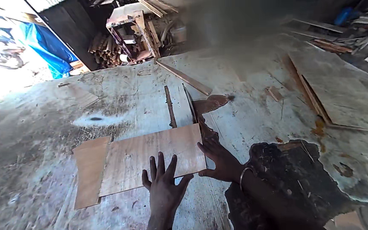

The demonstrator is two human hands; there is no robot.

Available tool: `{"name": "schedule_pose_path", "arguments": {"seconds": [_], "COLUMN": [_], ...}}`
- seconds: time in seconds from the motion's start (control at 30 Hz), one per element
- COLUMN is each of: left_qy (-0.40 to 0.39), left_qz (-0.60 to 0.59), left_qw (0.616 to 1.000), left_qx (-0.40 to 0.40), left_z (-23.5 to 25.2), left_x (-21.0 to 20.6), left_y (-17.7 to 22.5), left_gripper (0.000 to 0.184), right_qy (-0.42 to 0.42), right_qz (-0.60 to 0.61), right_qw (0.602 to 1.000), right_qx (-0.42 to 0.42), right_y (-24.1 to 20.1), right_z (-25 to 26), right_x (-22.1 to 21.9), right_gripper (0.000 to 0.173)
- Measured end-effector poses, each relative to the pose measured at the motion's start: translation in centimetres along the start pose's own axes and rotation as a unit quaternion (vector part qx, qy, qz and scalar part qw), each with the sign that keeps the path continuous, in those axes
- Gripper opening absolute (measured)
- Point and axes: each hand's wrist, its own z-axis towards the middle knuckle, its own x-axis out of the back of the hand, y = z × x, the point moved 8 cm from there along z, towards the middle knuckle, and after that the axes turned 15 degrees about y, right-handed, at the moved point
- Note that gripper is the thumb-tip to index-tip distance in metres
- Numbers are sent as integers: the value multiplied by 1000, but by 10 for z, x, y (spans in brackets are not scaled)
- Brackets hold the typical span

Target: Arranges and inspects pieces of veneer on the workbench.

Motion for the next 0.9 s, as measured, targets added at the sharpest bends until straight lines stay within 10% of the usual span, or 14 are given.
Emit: {"name": "schedule_pose_path", "arguments": {"seconds": [0.9], "left_qy": [-85], "left_qz": [62], "left_qw": [994], "left_qx": [11], "left_z": [31], "left_x": [-26], "left_y": [10], "left_gripper": [89], "right_qy": [76], "right_qz": [-17], "right_qw": [996], "right_qx": [-50], "right_y": [10], "right_z": [14], "right_x": [2], "right_gripper": [78]}}
